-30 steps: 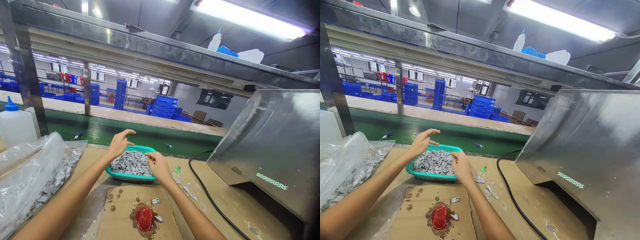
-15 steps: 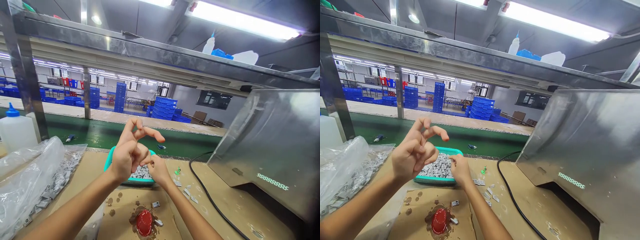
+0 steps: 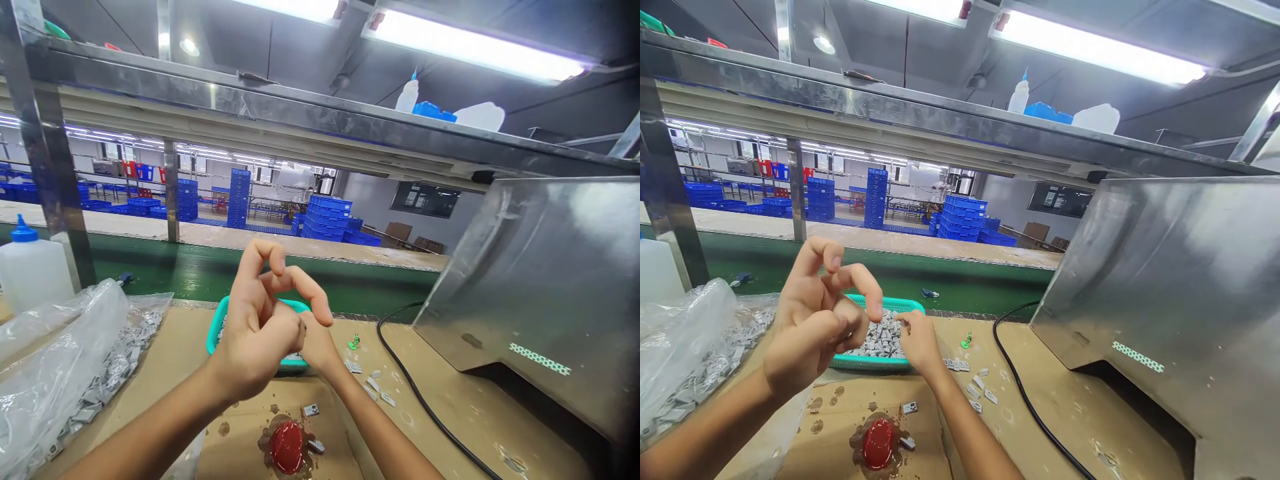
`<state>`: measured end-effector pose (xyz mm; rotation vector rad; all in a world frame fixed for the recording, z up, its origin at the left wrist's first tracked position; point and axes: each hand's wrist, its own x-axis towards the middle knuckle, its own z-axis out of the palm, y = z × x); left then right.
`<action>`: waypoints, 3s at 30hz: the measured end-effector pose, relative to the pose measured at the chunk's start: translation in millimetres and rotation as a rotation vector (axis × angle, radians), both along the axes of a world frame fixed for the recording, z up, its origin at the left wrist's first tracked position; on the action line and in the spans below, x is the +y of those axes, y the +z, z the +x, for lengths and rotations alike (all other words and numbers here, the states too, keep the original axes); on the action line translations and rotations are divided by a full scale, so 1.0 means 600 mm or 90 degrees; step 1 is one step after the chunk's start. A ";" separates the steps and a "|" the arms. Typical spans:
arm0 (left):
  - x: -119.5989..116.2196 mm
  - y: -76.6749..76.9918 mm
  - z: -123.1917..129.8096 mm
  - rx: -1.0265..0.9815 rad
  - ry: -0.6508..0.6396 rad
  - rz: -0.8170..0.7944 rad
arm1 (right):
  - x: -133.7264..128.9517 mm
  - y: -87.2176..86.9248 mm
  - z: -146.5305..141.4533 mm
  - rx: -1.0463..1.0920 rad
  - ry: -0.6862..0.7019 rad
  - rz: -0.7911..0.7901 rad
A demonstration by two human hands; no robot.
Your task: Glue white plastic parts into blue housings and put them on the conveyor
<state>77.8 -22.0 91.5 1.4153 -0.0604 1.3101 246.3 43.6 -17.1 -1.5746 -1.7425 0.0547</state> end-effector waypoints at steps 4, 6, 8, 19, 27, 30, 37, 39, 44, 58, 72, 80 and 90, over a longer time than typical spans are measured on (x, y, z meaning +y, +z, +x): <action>0.011 0.004 -0.002 -0.009 0.069 -0.019 | 0.002 -0.003 0.003 -0.019 0.006 -0.004; 0.015 0.007 -0.002 -0.012 0.088 -0.035 | 0.003 -0.006 0.004 -0.024 0.010 -0.003; 0.018 0.009 -0.002 -0.011 0.097 -0.048 | 0.005 -0.010 0.006 -0.028 0.014 0.000; 0.039 0.007 -0.004 -0.012 0.150 -0.055 | 0.007 -0.015 0.007 -0.037 -0.018 0.011; 0.192 -0.074 0.070 0.286 0.282 -0.185 | 0.009 -0.008 0.003 -0.082 0.034 -0.007; 0.276 -0.106 0.102 0.426 0.345 -0.211 | 0.012 -0.006 0.005 -0.104 0.061 -0.024; 0.376 -0.137 0.174 0.698 0.411 -0.133 | 0.018 -0.011 0.010 -0.093 0.035 -0.039; 0.383 -0.146 0.193 0.740 0.383 -0.128 | 0.018 -0.014 0.009 -0.083 0.019 -0.049; 0.395 -0.157 0.202 0.742 0.326 -0.190 | 0.014 -0.015 0.008 -0.071 0.008 -0.071; 0.199 -0.083 0.038 0.335 0.066 -0.457 | 0.013 -0.005 0.006 -0.033 0.030 -0.044; 0.041 -0.110 -0.079 0.131 -0.084 -0.525 | -0.131 0.103 -0.116 -0.028 0.251 -0.069; 0.024 -0.114 -0.087 0.170 -0.103 -0.503 | -0.166 0.110 -0.132 -0.120 0.246 0.019; 0.003 -0.118 -0.083 0.205 -0.116 -0.530 | -0.201 0.118 -0.112 -0.134 0.247 0.044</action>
